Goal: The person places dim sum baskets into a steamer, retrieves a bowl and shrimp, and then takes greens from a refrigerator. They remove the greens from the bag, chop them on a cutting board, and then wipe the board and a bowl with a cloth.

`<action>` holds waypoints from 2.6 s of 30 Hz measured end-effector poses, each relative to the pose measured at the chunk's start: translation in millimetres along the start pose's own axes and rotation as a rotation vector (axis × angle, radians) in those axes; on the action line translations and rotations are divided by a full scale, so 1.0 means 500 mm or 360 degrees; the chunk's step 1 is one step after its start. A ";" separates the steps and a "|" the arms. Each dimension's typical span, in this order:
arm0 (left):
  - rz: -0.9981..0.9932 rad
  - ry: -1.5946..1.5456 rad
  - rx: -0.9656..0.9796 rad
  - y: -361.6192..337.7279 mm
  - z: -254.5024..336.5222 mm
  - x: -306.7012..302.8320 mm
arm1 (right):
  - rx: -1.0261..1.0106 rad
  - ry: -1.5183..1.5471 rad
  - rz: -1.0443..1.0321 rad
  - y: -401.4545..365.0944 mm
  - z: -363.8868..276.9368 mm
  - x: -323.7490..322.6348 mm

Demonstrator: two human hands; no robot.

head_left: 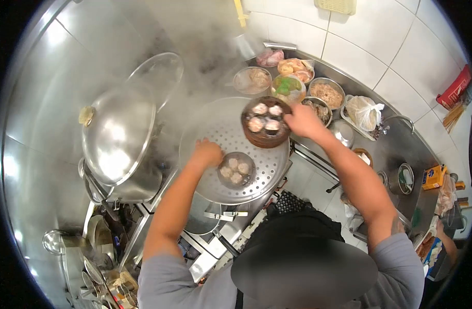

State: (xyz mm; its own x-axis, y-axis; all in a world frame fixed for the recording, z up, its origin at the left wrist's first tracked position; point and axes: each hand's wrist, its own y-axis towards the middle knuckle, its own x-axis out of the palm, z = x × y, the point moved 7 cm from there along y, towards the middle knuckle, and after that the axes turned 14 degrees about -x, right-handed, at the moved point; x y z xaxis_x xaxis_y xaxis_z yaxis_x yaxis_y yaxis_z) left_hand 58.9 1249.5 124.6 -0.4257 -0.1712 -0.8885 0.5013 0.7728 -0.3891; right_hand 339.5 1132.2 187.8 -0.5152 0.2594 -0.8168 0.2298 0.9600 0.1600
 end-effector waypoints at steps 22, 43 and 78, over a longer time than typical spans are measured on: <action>0.0740 -0.1867 -0.1421 -0.803 -0.137 0.122 | -0.0422 -0.0253 -0.0869 0.154 -0.149 0.326; -0.0035 -0.1533 0.0638 -0.257 0.742 -0.193 | 0.0725 0.0019 -0.0317 -0.625 0.692 -0.121; 0.1413 -0.0908 -0.1018 -0.622 -0.275 -0.441 | -0.1636 -0.0742 -0.1437 0.214 -0.124 0.307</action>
State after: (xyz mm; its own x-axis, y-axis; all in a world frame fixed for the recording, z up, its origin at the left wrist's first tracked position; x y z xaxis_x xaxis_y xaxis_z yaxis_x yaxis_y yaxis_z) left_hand -106.5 1130.9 474.9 0.3439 0.4475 -0.8255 -0.0782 0.8897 0.4497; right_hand 234.0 1281.2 113.9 0.1965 -0.3298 -0.9234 -0.8102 0.4759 -0.3424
